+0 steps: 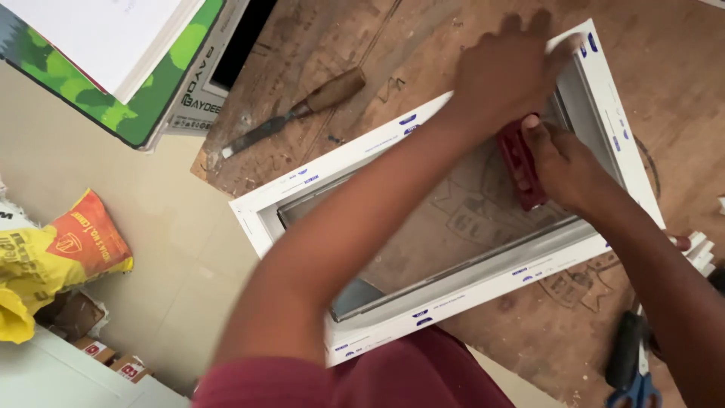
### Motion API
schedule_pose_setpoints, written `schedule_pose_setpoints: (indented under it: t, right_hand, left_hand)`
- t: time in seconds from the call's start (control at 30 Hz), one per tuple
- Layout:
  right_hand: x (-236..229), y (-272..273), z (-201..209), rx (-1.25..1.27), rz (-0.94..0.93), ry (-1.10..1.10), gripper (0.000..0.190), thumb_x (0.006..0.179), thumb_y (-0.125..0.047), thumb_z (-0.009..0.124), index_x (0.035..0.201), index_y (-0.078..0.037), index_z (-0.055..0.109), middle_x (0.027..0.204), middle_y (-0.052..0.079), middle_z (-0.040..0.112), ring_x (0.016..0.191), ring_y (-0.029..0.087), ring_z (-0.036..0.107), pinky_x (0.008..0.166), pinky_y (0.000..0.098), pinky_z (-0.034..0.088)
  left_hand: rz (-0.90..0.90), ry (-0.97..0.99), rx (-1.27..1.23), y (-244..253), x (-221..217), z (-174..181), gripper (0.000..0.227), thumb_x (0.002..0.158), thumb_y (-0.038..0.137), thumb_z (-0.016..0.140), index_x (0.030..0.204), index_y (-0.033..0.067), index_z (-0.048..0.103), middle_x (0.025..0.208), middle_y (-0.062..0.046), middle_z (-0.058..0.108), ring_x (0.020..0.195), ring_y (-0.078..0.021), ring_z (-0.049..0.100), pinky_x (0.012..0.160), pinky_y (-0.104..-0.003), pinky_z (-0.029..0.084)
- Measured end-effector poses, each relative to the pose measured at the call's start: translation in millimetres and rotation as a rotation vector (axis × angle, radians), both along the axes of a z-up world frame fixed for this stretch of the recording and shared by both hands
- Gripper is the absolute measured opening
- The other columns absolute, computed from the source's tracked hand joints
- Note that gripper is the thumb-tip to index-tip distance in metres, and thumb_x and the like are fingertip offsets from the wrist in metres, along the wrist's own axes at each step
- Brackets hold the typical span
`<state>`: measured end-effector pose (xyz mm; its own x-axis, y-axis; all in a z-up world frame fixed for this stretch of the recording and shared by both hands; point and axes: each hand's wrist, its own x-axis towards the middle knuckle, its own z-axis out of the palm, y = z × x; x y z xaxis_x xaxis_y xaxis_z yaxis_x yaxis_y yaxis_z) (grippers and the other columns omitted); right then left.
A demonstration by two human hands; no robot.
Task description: The person uses a red staple gun to fasten a white plastic frame around a glass pane. They repeatedly staple along the edges, reposition the frame, and press the frame to check alignment.
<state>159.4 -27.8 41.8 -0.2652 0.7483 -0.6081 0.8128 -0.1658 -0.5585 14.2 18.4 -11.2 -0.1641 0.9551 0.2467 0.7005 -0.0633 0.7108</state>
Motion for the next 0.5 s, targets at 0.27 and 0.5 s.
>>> schedule_pose_setpoints:
  t: [0.27, 0.5]
  right_hand:
    - [3.8, -5.4, -3.5, 0.062, 0.026, 0.043, 0.082, 0.106, -0.065, 0.023, 0.098, 0.006, 0.063, 0.071, 0.017, 0.064, 0.064, 0.025, 0.067, 0.058, 0.0402, 0.052]
    - [6.4, -16.3, -28.8, 0.351, 0.080, 0.056, 0.077, 0.111, -0.059, 0.025, 0.090, 0.004, 0.064, 0.062, 0.019, 0.060, 0.060, 0.036, 0.064, 0.059, 0.0466, 0.049]
  left_hand:
    - [0.003, 0.085, -0.021, 27.2, 16.3, -33.1, 0.033, 0.091, 0.038, 0.055, 0.087, 0.0106, 0.071, 0.088, -0.016, 0.073, 0.081, -0.0361, 0.073, 0.067, -0.050, 0.059]
    - [-0.021, 0.040, 0.096, 26.5, 8.4, -30.6, 0.026, 0.088, 0.026, 0.056, 0.075, 0.0075, 0.069, 0.082, -0.018, 0.071, 0.080, -0.0365, 0.070, 0.067, -0.050, 0.057]
